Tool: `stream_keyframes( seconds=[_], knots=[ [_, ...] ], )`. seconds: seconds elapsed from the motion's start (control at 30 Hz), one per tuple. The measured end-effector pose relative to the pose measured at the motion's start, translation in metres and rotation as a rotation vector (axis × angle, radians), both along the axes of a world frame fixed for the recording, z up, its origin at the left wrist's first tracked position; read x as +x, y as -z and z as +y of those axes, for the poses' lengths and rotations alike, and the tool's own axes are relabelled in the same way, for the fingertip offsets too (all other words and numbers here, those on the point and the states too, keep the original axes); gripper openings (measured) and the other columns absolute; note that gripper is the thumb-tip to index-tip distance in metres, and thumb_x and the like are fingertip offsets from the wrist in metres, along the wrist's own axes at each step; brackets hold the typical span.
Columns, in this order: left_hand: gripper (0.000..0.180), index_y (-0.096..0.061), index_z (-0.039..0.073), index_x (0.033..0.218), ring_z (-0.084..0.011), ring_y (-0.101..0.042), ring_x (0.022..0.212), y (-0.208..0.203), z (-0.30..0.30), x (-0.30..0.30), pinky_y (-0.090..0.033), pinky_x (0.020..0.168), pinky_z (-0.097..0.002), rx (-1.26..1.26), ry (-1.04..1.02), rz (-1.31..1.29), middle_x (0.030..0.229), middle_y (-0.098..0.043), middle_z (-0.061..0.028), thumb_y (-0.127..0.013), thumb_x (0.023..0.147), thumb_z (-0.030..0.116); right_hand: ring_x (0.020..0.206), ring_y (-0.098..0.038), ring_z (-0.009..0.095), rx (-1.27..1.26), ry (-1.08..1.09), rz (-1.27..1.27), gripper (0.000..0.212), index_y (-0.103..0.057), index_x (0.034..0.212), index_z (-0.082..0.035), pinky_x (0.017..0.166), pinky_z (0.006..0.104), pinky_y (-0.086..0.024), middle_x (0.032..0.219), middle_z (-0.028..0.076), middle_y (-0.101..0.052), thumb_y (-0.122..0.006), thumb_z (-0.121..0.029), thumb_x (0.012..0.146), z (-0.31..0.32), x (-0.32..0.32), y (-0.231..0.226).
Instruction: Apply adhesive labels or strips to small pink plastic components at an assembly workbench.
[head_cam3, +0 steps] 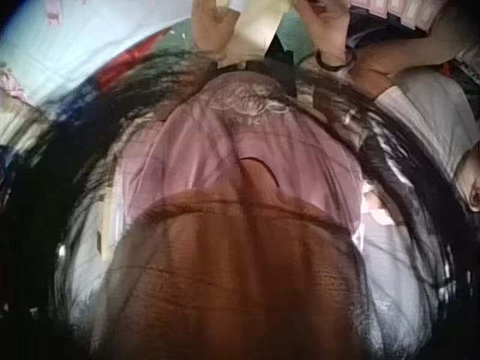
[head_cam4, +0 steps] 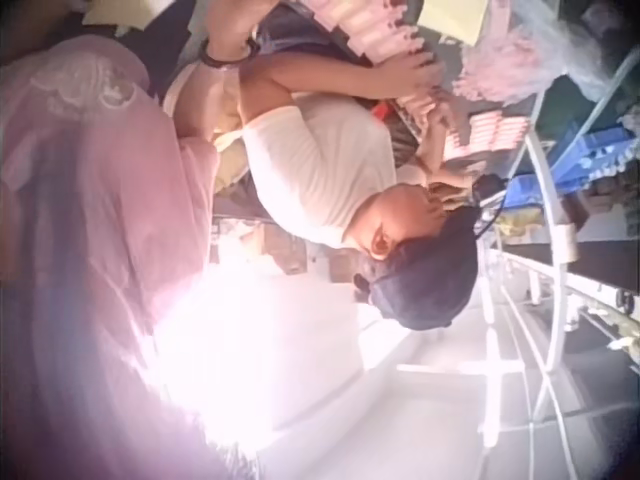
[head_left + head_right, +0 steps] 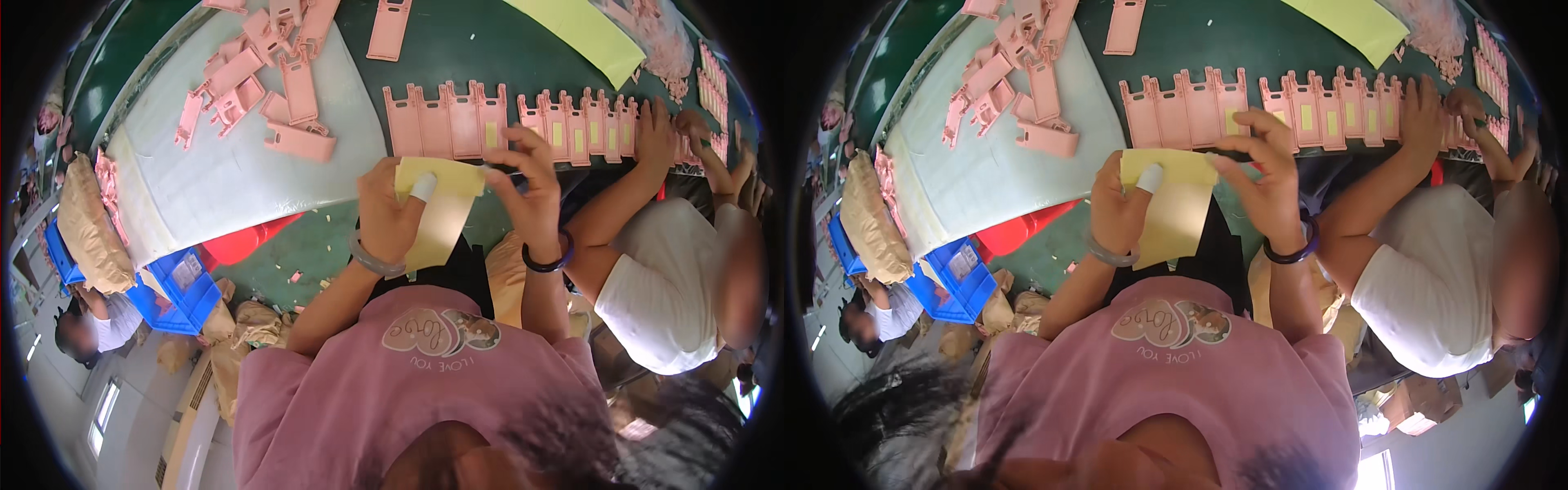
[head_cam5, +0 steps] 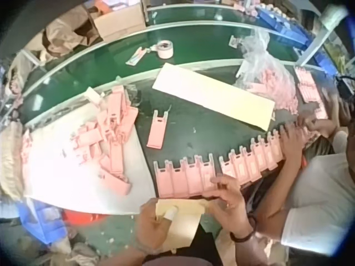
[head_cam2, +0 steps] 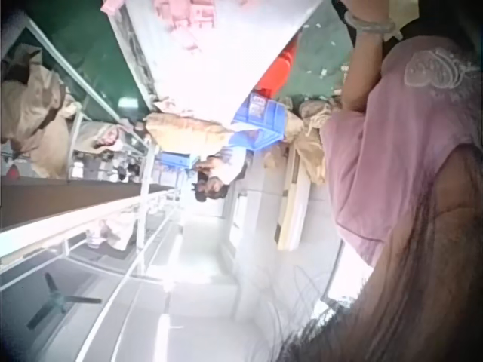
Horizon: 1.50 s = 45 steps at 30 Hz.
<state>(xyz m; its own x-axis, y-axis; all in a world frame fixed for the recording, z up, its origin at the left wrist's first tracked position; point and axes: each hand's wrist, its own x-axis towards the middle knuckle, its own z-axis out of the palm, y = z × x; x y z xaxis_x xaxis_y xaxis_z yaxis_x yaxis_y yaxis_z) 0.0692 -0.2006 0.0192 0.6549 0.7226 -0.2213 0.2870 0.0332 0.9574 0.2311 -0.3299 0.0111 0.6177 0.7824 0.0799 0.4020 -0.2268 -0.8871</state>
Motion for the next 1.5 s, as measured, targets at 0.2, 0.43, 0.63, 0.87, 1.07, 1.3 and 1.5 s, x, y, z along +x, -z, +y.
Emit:
stream_keyframes(
  seconds=[0.2,0.43,0.63,0.87,1.07,1.3,1.5],
  knots=[
    [0.015,-0.067,-0.002,0.096,-0.0289,-0.065,0.075,0.006,0.000,-0.005,-0.049,0.069,-0.0363,-0.044,-0.009,0.055,0.085,-0.067,-0.0157,-0.066,0.087,0.010,0.116,-0.052,0.029,0.108,-0.117,0.082,0.014,-0.067,0.086,-0.002,0.097,0.0380,-0.042,0.115,0.012,-0.055,-0.075,0.000,0.076,0.002,-0.011,-0.002],
    [0.020,-0.065,0.003,0.088,-0.0296,-0.051,0.112,0.012,-0.003,-0.009,-0.035,0.097,-0.0417,0.439,0.394,0.009,0.123,-0.062,-0.0060,-0.070,0.071,0.011,0.112,-0.051,0.031,-0.021,-0.046,-0.212,0.007,-0.066,0.086,-0.003,0.094,0.0391,-0.041,0.115,0.013,-0.059,-0.071,-0.003,0.080,0.034,0.019,0.002],
    [0.022,-0.064,0.003,0.082,-0.0252,-0.049,0.114,0.028,-0.001,0.024,-0.036,0.095,-0.0438,0.679,0.444,0.126,0.126,-0.060,-0.0016,-0.069,0.063,0.013,0.116,-0.045,0.030,-0.132,-0.056,-0.366,0.010,-0.069,0.087,-0.009,0.096,0.0425,-0.030,0.121,0.009,-0.056,-0.074,-0.011,0.077,0.045,0.021,0.041],
    [0.025,-0.067,0.003,0.088,-0.0246,-0.051,0.113,0.030,0.007,0.023,-0.033,0.100,-0.0446,0.725,0.480,0.162,0.121,-0.062,-0.0006,-0.069,0.065,0.011,0.112,-0.049,0.030,0.002,0.240,-0.327,0.021,-0.071,0.094,-0.005,0.095,0.0412,-0.040,0.122,0.013,-0.053,-0.079,-0.010,0.076,0.050,0.008,0.028],
    [0.021,-0.068,0.006,0.095,-0.0274,-0.053,0.110,0.015,0.012,0.003,-0.034,0.096,-0.0421,0.473,0.269,0.050,0.108,-0.064,-0.0058,-0.070,0.076,0.012,0.105,-0.055,0.026,-0.079,-0.041,0.092,0.014,-0.070,0.085,-0.002,0.093,0.0359,-0.044,0.115,0.013,-0.055,-0.080,-0.006,0.076,0.001,-0.011,0.002],
    [0.018,-0.067,0.004,0.097,-0.0298,-0.054,0.105,0.023,0.012,-0.032,-0.036,0.094,-0.0404,0.200,0.051,0.204,0.103,-0.062,-0.0099,-0.067,0.080,0.009,0.111,-0.053,0.033,0.205,-0.032,0.020,0.013,-0.069,0.085,-0.001,0.096,0.0421,-0.042,0.113,0.014,-0.056,-0.076,-0.007,0.075,0.000,-0.034,-0.034],
    [0.022,-0.063,0.002,0.086,-0.0278,-0.050,0.111,0.010,0.013,-0.019,-0.034,0.094,-0.0428,0.525,0.393,0.079,0.118,-0.062,-0.0063,-0.067,0.068,0.014,0.118,-0.048,0.033,-0.021,-0.215,-0.258,0.006,-0.070,0.082,-0.007,0.100,0.0432,-0.032,0.117,0.009,-0.059,-0.073,-0.009,0.077,0.050,0.008,0.018]
  ],
)
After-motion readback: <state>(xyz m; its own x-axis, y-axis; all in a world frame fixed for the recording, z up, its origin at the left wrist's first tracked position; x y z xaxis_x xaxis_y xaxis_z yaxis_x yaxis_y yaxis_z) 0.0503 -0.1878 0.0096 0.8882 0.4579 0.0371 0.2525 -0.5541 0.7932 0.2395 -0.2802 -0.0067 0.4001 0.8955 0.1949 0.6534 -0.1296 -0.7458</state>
